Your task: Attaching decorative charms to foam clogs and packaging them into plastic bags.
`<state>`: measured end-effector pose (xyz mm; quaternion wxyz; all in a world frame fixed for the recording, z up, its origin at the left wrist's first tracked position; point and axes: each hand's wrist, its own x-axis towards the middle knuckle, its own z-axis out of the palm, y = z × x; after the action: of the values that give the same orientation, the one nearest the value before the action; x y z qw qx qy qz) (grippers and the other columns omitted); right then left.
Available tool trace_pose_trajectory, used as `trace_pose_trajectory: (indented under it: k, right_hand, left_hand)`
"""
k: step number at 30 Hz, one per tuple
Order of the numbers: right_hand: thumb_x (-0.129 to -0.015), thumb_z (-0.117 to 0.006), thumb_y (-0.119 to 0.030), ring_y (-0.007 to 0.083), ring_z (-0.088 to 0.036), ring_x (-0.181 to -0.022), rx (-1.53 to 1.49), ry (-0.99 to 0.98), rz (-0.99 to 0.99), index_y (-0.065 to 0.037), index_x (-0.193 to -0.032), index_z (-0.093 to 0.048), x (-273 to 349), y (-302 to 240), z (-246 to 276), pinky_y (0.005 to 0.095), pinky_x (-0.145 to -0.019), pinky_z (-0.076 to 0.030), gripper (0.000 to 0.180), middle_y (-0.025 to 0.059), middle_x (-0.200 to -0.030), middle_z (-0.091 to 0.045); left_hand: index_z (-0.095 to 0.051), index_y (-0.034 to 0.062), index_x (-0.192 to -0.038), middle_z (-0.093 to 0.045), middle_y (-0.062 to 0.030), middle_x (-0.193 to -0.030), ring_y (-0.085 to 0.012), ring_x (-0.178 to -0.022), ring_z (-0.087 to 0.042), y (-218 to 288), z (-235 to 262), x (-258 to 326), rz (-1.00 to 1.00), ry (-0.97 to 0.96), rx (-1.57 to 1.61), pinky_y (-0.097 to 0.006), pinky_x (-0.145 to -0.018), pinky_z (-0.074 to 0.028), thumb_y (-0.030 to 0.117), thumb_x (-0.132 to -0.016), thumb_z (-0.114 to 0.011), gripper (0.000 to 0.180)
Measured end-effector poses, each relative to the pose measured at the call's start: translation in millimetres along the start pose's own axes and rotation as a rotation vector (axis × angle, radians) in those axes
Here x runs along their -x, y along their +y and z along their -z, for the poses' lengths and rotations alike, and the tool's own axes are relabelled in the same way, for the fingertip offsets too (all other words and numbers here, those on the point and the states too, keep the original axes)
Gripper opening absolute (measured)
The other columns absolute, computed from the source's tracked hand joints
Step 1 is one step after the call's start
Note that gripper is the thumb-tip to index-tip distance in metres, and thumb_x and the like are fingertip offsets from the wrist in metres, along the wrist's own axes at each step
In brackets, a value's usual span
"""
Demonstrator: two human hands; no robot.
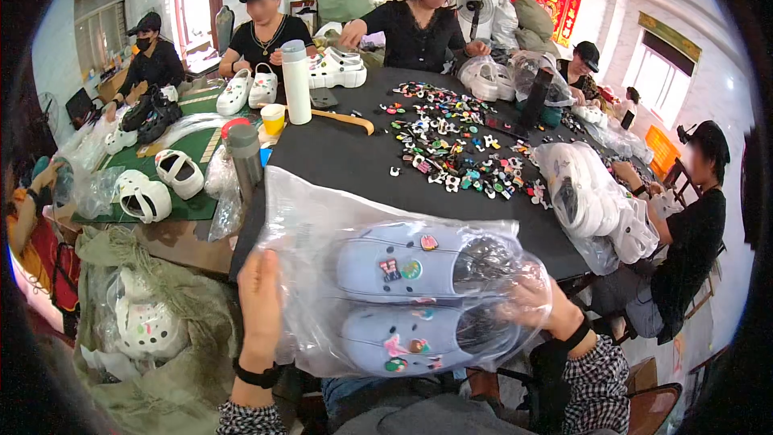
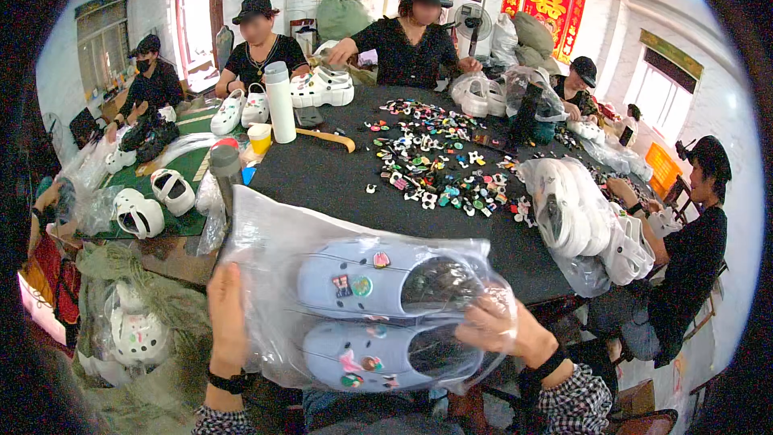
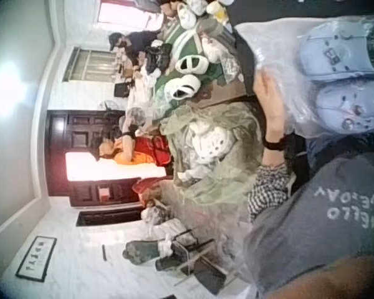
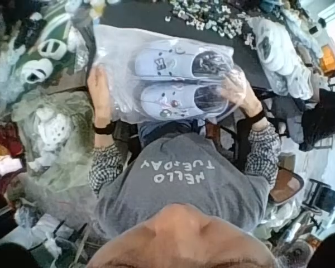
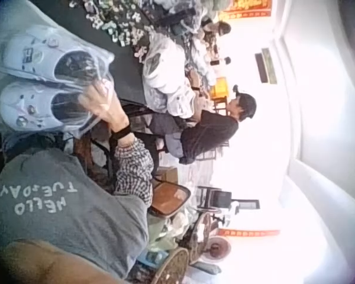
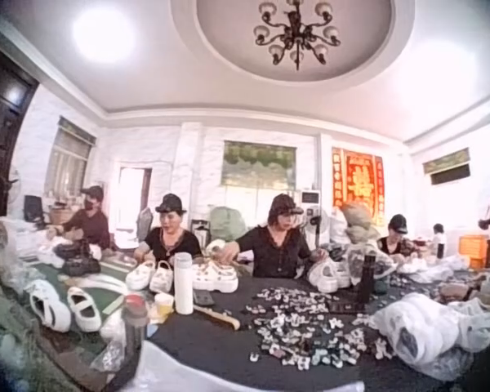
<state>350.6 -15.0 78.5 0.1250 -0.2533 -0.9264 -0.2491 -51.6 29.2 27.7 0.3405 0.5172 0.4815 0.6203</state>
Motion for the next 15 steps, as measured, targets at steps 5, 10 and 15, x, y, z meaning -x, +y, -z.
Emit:
trace_pose_trajectory:
  k: [5, 10, 15]
  right_hand:
    - [-0.064, -0.067, -0.018, 0.0270, -0.060, -0.096, 0.102, 0.049, -0.065, -0.018, -0.090, -0.065, 7, 23, 26, 0.0458, -0.093, -0.052, 0.025, 0.0037, -0.091, -0.057]
    - [-0.058, -0.072, -0.016, 0.0282, -0.060, -0.086, 0.037, 0.176, -0.240, -0.011, -0.075, -0.058, 13, 43, 34, 0.0409, -0.071, -0.052, 0.022, 0.0055, -0.087, -0.055]
    - [-0.055, -0.081, -0.009, 0.0304, -0.059, -0.079, 0.035, 0.311, -0.315, -0.007, -0.066, -0.052, 21, 46, 26, 0.0405, -0.065, -0.049, 0.031, 0.0081, -0.083, -0.055]
  left_hand:
    - [-0.060, 0.0019, -0.118, -0.060, -0.0020, -0.110, -0.0093, -0.098, -0.054, 2, 26, -8, 0.084, 0.353, 0.167, -0.025, -0.087, -0.043, 0.029, -0.102, -0.049, 0.033]
    - [-0.050, 0.0019, -0.131, -0.056, -0.0076, -0.126, -0.0171, -0.114, -0.053, 20, 52, -19, 0.086, 0.498, 0.438, -0.030, -0.098, -0.042, 0.037, -0.099, -0.054, 0.047]
    - [-0.048, 0.0025, -0.134, -0.056, -0.0066, -0.126, -0.0176, -0.112, -0.055, 26, 56, -23, 0.007, 0.487, 0.341, -0.030, -0.099, -0.043, 0.038, -0.100, -0.052, 0.049]
